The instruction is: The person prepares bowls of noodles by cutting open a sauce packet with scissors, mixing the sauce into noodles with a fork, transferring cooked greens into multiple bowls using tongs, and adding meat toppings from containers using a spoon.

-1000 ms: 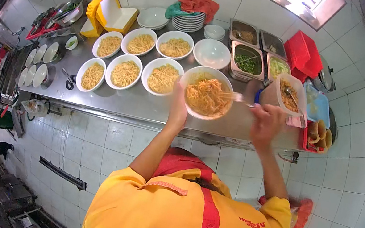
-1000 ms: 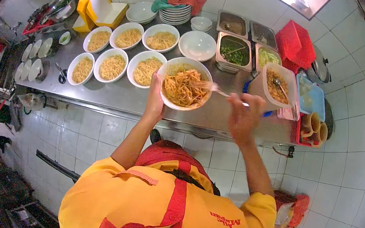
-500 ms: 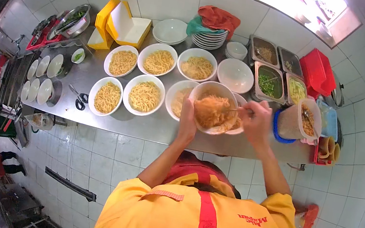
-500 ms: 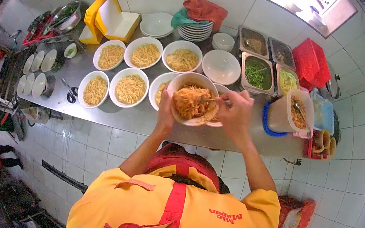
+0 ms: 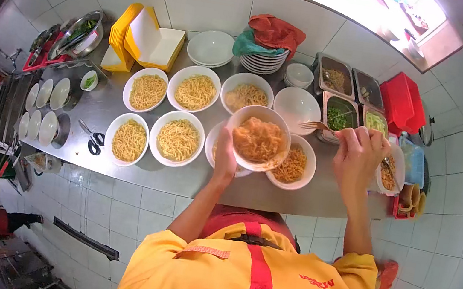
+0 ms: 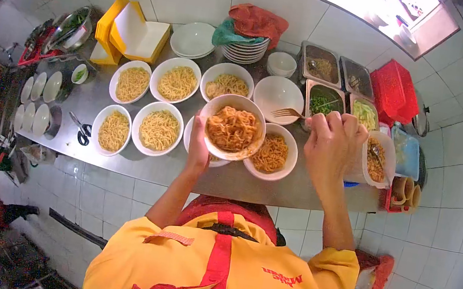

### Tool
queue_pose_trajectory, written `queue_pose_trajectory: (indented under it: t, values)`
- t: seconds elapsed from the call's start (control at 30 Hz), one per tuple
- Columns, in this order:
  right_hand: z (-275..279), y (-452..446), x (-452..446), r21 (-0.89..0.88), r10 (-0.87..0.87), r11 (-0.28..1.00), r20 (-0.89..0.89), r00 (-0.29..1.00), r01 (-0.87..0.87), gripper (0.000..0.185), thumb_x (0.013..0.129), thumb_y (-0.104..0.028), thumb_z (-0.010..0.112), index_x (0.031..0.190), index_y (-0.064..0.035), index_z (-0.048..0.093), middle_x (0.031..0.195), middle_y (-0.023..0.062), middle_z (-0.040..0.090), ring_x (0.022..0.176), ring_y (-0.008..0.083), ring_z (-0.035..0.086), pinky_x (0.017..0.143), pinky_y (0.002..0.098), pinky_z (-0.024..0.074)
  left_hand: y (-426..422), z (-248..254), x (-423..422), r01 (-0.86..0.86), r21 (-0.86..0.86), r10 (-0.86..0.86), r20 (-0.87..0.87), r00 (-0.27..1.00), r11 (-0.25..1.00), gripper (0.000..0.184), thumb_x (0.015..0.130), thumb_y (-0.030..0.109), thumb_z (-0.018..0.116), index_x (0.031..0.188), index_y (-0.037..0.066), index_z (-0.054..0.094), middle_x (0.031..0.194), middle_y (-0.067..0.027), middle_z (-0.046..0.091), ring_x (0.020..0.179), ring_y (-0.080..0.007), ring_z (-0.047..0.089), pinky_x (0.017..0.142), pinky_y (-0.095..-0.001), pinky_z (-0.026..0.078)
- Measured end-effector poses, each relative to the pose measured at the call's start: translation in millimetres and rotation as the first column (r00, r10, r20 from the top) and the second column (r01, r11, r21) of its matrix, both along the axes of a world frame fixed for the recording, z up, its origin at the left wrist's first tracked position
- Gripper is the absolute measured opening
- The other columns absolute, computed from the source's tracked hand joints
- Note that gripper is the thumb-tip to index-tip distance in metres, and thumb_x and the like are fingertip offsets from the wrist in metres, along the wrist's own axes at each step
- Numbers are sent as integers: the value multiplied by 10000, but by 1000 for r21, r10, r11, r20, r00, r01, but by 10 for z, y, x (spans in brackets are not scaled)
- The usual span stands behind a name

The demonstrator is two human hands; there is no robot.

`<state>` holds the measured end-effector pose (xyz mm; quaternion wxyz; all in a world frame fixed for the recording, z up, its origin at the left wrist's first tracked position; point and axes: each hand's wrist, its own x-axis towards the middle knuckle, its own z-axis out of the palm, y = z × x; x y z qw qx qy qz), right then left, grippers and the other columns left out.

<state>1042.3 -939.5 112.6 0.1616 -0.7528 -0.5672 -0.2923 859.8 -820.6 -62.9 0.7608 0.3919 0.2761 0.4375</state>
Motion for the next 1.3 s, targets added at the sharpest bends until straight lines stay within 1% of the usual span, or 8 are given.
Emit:
queue_pose_trajectory:
  t: [0.13, 0.2, 0.5, 0.57, 0.87, 1.13, 1.2, 1.3]
  values:
    - [-783, 260, 88, -34, 193, 979, -154, 969, -201, 67, 712, -133, 699, 712, -105, 639, 691, 26, 558, 747, 241, 509, 756, 391, 324, -22, -47, 233, -9, -44, 8, -16, 1000, 999, 548, 1022, 399, 222, 1399, 11, 309, 1407, -125, 370, 1291, -208, 373, 1085, -334, 287]
    - [-995, 349, 166, 126, 244, 968, -678, 694, -217, 93, 708, -91, 694, 664, -94, 612, 642, 16, 562, 742, 217, 494, 749, 391, 302, -60, -55, 316, 11, -51, -9, 35, 999, 999, 552, 1021, 400, 227, 1412, 16, 286, 1416, -126, 357, 1299, -208, 363, 1091, -335, 278]
    - [-393, 421, 403, -43, 344, 933, -192, 919, -358, 116, 724, -161, 702, 700, -93, 612, 681, 33, 551, 782, 213, 501, 736, 370, 315, -38, 41, 583, 21, -102, -13, 80, 997, 995, 546, 1021, 381, 264, 1406, -6, 285, 1399, -148, 384, 1273, -240, 398, 1089, -348, 276]
    - [-7, 258, 411, -167, 65, 983, -32, 997, -70, 98, 732, -162, 681, 695, -102, 613, 679, 47, 541, 797, 224, 505, 740, 367, 319, 2, 87, 533, -76, -54, 75, -23, 997, 996, 530, 1023, 365, 268, 1376, -25, 336, 1364, -162, 426, 1243, -254, 428, 1068, -338, 295]
    - [-549, 1154, 1082, -768, -113, 622, -280, 953, -152, 109, 656, -196, 636, 682, -107, 694, 689, 123, 651, 727, 317, 643, 732, 429, 435, 134, 292, 782, -23, 315, 99, -228, 969, 949, 549, 1013, 419, 271, 1348, -2, 381, 1301, -171, 467, 1206, -251, 454, 1025, -355, 337]
    - [-249, 1259, 368, -695, 557, 691, 338, 759, -197, 87, 723, -195, 653, 749, -129, 702, 700, 10, 618, 870, 189, 538, 820, 353, 338, 309, 129, 995, 163, 328, -77, -259, 963, 930, 545, 1019, 403, 238, 1358, 2, 383, 1355, -165, 427, 1275, -250, 381, 1068, -346, 266]
    - [-75, 1006, 410, -342, 344, 911, 332, 878, -228, 99, 748, -139, 606, 756, -130, 704, 703, 14, 611, 868, 179, 529, 828, 339, 320, 358, 86, 977, 124, 253, -76, -191, 979, 959, 595, 1004, 470, 238, 1373, 15, 343, 1355, -143, 408, 1269, -245, 386, 1076, -347, 270]
    - [174, 720, 416, -399, 36, 915, 219, 975, 56, 66, 711, -176, 634, 663, -135, 652, 692, 40, 596, 859, 206, 524, 839, 352, 327, 385, 153, 1025, -14, 374, 88, -182, 979, 927, 599, 1003, 475, 236, 1373, 16, 343, 1352, -144, 410, 1270, -245, 385, 1075, -350, 275]
